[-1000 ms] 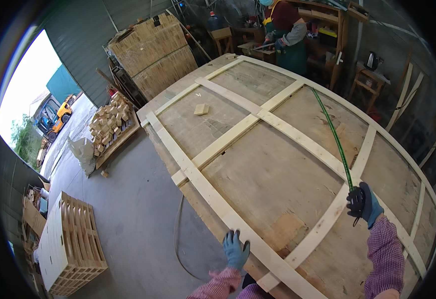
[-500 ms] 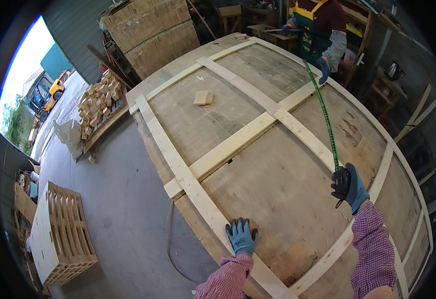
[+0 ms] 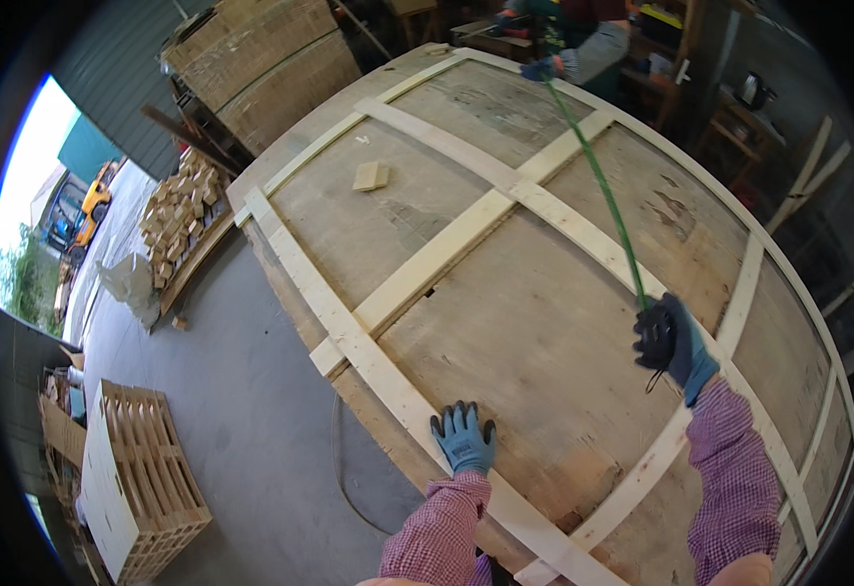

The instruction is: The person measures a wooden frame structure using a tape measure, repeatedly extending and retracting the tape across different sections of the frame. The person also briefly handles a nail gun and a small wooden block.

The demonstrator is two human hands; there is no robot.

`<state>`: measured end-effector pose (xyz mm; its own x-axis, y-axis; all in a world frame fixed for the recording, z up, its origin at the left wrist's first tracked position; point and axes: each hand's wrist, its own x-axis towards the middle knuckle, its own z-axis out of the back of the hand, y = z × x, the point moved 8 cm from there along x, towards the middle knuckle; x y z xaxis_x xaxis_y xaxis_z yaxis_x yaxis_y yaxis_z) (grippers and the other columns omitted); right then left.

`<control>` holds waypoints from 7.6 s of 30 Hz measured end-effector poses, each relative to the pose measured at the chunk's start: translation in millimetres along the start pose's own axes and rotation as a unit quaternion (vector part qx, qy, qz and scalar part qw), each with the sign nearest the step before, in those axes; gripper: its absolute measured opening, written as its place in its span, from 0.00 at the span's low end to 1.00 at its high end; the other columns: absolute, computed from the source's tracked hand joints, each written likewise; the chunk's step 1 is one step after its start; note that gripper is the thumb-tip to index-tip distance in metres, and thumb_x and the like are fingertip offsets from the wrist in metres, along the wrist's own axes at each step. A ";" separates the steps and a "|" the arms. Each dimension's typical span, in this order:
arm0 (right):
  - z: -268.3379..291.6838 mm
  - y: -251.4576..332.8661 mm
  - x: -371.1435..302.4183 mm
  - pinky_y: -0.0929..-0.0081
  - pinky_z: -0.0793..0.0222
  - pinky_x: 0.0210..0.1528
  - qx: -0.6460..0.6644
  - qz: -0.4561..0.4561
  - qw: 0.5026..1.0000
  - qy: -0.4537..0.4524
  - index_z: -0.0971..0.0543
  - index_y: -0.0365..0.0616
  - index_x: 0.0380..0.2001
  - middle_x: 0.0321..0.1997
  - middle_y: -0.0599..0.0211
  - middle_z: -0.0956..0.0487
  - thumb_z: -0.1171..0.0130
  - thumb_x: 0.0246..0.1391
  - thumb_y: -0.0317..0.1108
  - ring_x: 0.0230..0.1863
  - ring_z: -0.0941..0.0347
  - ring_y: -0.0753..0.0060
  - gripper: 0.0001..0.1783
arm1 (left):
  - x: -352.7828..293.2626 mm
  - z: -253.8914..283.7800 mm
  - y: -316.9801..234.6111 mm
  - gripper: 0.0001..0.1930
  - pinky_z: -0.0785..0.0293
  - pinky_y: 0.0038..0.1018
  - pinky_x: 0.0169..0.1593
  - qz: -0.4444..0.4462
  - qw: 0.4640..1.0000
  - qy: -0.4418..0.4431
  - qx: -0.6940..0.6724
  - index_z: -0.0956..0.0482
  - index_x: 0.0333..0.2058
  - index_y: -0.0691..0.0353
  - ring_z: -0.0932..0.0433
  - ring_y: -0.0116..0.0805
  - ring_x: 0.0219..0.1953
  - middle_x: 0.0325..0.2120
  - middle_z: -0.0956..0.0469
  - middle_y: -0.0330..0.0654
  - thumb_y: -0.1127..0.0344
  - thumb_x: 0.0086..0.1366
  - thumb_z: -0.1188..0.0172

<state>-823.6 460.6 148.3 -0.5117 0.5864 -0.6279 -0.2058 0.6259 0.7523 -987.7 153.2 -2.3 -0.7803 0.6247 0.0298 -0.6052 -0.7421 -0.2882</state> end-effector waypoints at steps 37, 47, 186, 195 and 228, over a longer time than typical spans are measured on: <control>617.5 -614.4 -1028.7 0.64 0.31 0.41 -0.389 0.033 0.862 -0.323 0.25 0.58 0.49 0.39 0.58 0.27 0.38 0.37 0.48 0.40 0.28 0.56 0.30 | -925.6 -34.9 -493.2 0.25 0.30 0.36 0.52 0.084 0.543 0.610 -0.571 0.38 0.58 0.54 0.29 0.39 0.52 0.52 0.30 0.42 0.53 0.66 0.48; 853.2 -620.5 -1108.0 0.63 0.31 0.42 -0.442 -0.012 0.847 -0.296 0.24 0.57 0.46 0.39 0.60 0.27 0.38 0.36 0.47 0.41 0.28 0.56 0.28 | -946.9 -97.5 -608.0 0.23 0.30 0.42 0.55 0.070 0.630 0.512 -0.580 0.38 0.55 0.61 0.29 0.43 0.54 0.55 0.32 0.49 0.56 0.66 0.48; 1224.4 -792.2 -1122.3 0.65 0.30 0.46 -0.498 0.030 0.814 -0.298 0.24 0.58 0.46 0.37 0.64 0.27 0.40 0.40 0.44 0.39 0.27 0.60 0.24 | -1430.0 -230.2 -878.0 0.51 0.72 0.46 0.68 -0.698 0.641 0.288 0.138 0.58 0.64 0.71 0.68 0.58 0.68 0.65 0.64 0.61 0.51 0.51 0.38; 1226.1 -793.4 -1120.4 0.67 0.30 0.48 -0.484 0.039 0.826 -0.286 0.25 0.56 0.47 0.37 0.65 0.28 0.41 0.42 0.42 0.39 0.27 0.61 0.24 | -1431.1 -232.2 -877.9 0.51 0.73 0.46 0.68 -0.700 0.638 0.290 0.138 0.59 0.64 0.72 0.68 0.58 0.68 0.65 0.65 0.61 0.50 0.51 0.38; 1222.9 -795.8 -1118.4 0.65 0.30 0.50 -0.522 0.007 0.800 -0.297 0.25 0.59 0.48 0.42 0.64 0.26 0.40 0.42 0.44 0.41 0.25 0.60 0.25 | -1428.4 -238.8 -872.7 0.52 0.74 0.46 0.68 -0.691 0.643 0.286 0.165 0.61 0.64 0.70 0.70 0.58 0.68 0.66 0.67 0.60 0.50 0.52 0.38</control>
<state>932.6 -64.5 7.9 -0.0975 0.9240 -0.3699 -0.9463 0.0290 0.3221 692.7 -33.6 -21.9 0.6665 0.6608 -0.3451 -0.7331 0.6652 -0.1421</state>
